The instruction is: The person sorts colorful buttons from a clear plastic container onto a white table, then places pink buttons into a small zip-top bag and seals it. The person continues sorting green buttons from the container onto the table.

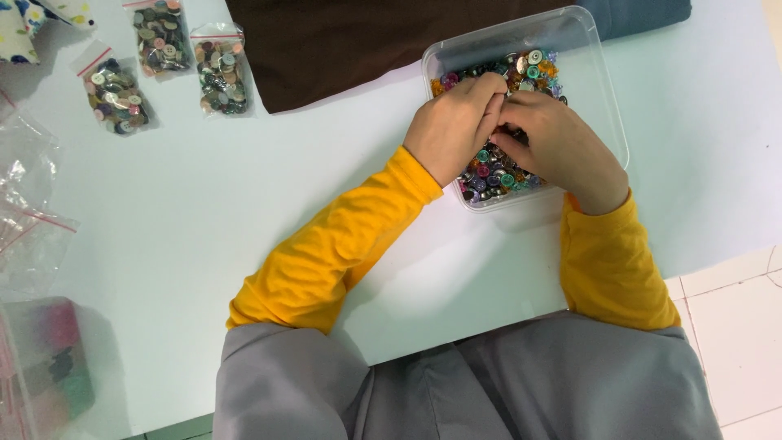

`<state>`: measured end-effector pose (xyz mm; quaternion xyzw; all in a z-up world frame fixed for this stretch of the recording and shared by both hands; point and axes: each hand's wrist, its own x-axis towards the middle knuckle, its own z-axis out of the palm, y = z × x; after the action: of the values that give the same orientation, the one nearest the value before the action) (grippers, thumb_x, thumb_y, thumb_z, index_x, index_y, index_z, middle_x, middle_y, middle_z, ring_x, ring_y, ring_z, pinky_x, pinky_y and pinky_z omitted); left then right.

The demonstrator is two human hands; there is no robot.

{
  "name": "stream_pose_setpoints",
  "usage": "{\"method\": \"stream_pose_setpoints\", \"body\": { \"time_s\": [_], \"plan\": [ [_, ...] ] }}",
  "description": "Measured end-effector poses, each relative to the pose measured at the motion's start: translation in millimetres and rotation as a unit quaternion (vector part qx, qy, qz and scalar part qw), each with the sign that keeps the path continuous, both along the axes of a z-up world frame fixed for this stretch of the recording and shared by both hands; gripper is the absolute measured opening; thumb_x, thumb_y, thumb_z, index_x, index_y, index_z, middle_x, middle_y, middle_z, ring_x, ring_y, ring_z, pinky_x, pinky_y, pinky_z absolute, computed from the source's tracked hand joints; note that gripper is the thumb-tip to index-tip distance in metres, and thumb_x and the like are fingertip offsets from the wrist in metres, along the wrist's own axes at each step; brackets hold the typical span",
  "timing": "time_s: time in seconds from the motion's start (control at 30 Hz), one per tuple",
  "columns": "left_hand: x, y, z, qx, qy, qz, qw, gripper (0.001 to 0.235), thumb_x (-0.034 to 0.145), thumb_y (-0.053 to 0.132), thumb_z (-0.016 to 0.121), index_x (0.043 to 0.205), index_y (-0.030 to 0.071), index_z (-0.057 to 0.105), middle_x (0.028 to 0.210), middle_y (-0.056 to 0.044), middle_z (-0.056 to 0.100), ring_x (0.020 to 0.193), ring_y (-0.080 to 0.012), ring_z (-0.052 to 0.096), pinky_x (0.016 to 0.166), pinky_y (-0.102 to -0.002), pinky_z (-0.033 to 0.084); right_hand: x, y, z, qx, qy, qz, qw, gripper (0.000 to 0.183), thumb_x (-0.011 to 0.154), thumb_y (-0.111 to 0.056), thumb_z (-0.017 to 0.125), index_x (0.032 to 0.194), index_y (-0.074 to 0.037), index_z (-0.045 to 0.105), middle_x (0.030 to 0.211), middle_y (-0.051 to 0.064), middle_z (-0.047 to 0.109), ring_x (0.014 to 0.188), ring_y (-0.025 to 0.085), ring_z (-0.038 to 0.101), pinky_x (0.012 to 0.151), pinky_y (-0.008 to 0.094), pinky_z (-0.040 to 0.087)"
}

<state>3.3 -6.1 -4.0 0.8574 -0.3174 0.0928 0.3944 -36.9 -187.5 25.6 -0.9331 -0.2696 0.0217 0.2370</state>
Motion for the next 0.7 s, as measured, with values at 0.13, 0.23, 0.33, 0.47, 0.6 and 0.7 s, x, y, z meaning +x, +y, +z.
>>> {"method": "stream_pose_setpoints", "body": {
  "time_s": [0.13,0.23,0.33,0.47,0.6,0.7],
  "plan": [
    [-1.2,0.4,-4.8,-0.012,0.003,0.008,1.000,0.009,0.103,0.022,0.048,0.103,0.015,0.054,0.083,-0.006,0.065,0.063,-0.0306,0.064,0.050,-0.045,0.053,-4.1,-6.1,-5.0,0.012,-0.009,-0.049,0.999,0.015,0.095,0.002,0.072,0.098,-0.007,0.060,0.084,0.006,0.064,0.076,0.025,0.058,0.072,0.038,0.046],
    [-0.3,4.9,-11.7,-0.021,-0.059,-0.012,0.998,0.025,0.107,0.019,0.052,0.131,0.026,0.056,0.088,-0.003,0.065,0.066,-0.0219,0.065,0.054,-0.036,0.056,-6.4,-2.1,3.6,0.050,-0.003,-0.062,0.997,0.012,0.098,0.003,0.070,0.094,-0.006,0.064,0.081,0.005,0.065,0.070,0.020,0.057,0.069,0.034,0.046],
    [-0.1,9.5,-12.1,-0.082,-0.088,-0.055,0.991,0.024,0.110,0.018,0.052,0.132,0.022,0.060,0.108,0.000,0.073,0.089,-0.0178,0.073,0.074,-0.034,0.065,-6.5,-2.4,-1.2,0.044,0.006,-0.064,0.997,0.009,0.097,0.001,0.070,0.099,-0.005,0.064,0.091,0.009,0.064,0.077,0.022,0.058,0.073,0.035,0.047],
    [0.5,10.1,-14.8,-0.095,-0.083,-0.060,0.990,0.020,0.108,0.022,0.053,0.125,0.018,0.062,0.111,0.000,0.073,0.093,-0.0206,0.072,0.073,-0.036,0.064,-5.4,-4.3,-4.6,-0.006,-0.018,-0.054,0.998,0.016,0.096,-0.006,0.075,0.112,-0.005,0.072,0.104,0.011,0.058,0.087,0.026,0.058,0.078,0.039,0.050],
    [-0.7,12.6,-14.5,-0.094,-0.031,-0.065,0.993,0.033,0.103,0.031,0.066,0.134,0.022,0.060,0.101,0.003,0.069,0.074,-0.0115,0.069,0.071,-0.029,0.063,-6.1,-9.5,-7.7,0.053,-0.072,-0.073,0.993,0.015,0.101,-0.004,0.076,0.090,-0.003,0.066,0.089,0.008,0.056,0.083,0.022,0.054,0.075,0.034,0.046],
    [0.1,14.6,-12.3,-0.145,-0.054,-0.092,0.984,0.030,0.101,0.018,0.070,0.129,0.021,0.060,0.109,0.000,0.071,0.075,-0.0099,0.070,0.079,-0.029,0.064,-14.0,3.1,18.3,0.141,-0.124,-0.082,0.979,0.017,0.100,0.015,0.073,0.114,0.005,0.076,0.104,0.017,0.069,0.079,0.021,0.060,0.076,0.030,0.054]
  ]
}}
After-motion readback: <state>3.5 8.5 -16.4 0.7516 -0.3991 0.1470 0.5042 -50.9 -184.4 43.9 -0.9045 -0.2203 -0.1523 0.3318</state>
